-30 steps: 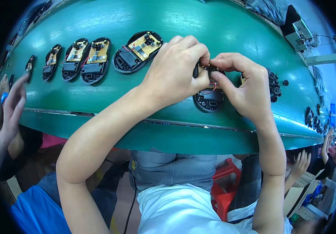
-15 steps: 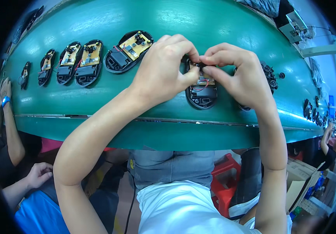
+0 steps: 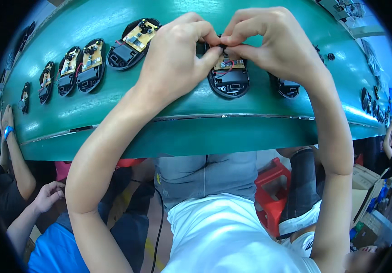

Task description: Assembling electronic devices by inserting internal components into plastic shells on a production line

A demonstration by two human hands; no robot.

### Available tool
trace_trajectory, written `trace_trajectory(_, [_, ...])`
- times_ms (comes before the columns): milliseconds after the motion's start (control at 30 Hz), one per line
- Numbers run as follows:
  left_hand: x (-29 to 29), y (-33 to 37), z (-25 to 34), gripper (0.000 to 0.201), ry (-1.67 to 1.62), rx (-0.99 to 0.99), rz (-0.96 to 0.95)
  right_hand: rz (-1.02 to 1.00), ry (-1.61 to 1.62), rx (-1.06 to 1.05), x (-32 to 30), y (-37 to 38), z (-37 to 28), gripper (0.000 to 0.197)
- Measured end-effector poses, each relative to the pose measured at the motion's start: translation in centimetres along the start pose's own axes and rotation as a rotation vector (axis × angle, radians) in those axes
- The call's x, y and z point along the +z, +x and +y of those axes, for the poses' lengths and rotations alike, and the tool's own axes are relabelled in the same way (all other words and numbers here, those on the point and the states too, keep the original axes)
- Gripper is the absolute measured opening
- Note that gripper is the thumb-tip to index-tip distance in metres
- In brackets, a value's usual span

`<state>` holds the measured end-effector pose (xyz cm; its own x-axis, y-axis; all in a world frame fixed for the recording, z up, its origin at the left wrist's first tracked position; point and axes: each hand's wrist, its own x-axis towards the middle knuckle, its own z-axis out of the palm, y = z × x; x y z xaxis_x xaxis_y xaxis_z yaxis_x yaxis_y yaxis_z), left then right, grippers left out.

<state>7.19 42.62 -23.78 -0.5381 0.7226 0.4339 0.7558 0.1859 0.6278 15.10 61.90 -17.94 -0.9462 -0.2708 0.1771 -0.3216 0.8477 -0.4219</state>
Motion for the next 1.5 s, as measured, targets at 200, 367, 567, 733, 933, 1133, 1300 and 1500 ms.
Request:
trace_trajectory(200, [0.4, 0.0, 0.3, 0.016, 0.000, 0.055, 0.034, 0.083, 0.368, 0.150, 1.0, -1.1, 0.9, 0.018])
trace_trajectory(367, [1.2, -0.1, 0.3, 0.017, -0.007, 0.095, 0.145, 0.201, 0.046, 0.011, 1.9, -1.4, 0.6, 0.019])
trace_trajectory(567, [0.8, -0.4, 0.3, 0.015, 0.073, 0.077, 0.096, 0.278, 0.224, 0.391, 0.1, -3.4, -3.8, 0.027])
trace_trajectory(733, [0.7, -0.6, -0.5, 0.014, 0.025, 0.086, 0.101, 0.141, 0.209, 0.417, 1.2, -2.7, -4.9, 0.019])
trace_trajectory(933, [0.3, -0.5, -0.5, 0.015, -0.006, 0.091, 0.063, 0.113, 0.163, 0.109, 1.1, -2.8, -3.3, 0.014])
trace_trajectory(1133, [0.5, -0.3, -0.2, 0.015, -0.023, 0.096, 0.047, 0.250, -0.072, -0.137, 2.3, -3.7, -1.7, 0.010])
trace_trajectory(1300, [0.1, -0.6, 0.0, 0.015, -0.012, 0.103, 0.048, 0.243, -0.103, -0.126, 2.5, -5.3, -3.1, 0.011])
trace_trajectory(1500, [0.3, -0.3, 0.3, 0.016, -0.007, 0.092, 0.029, 0.209, -0.311, -0.032, 3.3, -7.8, -5.1, 0.038])
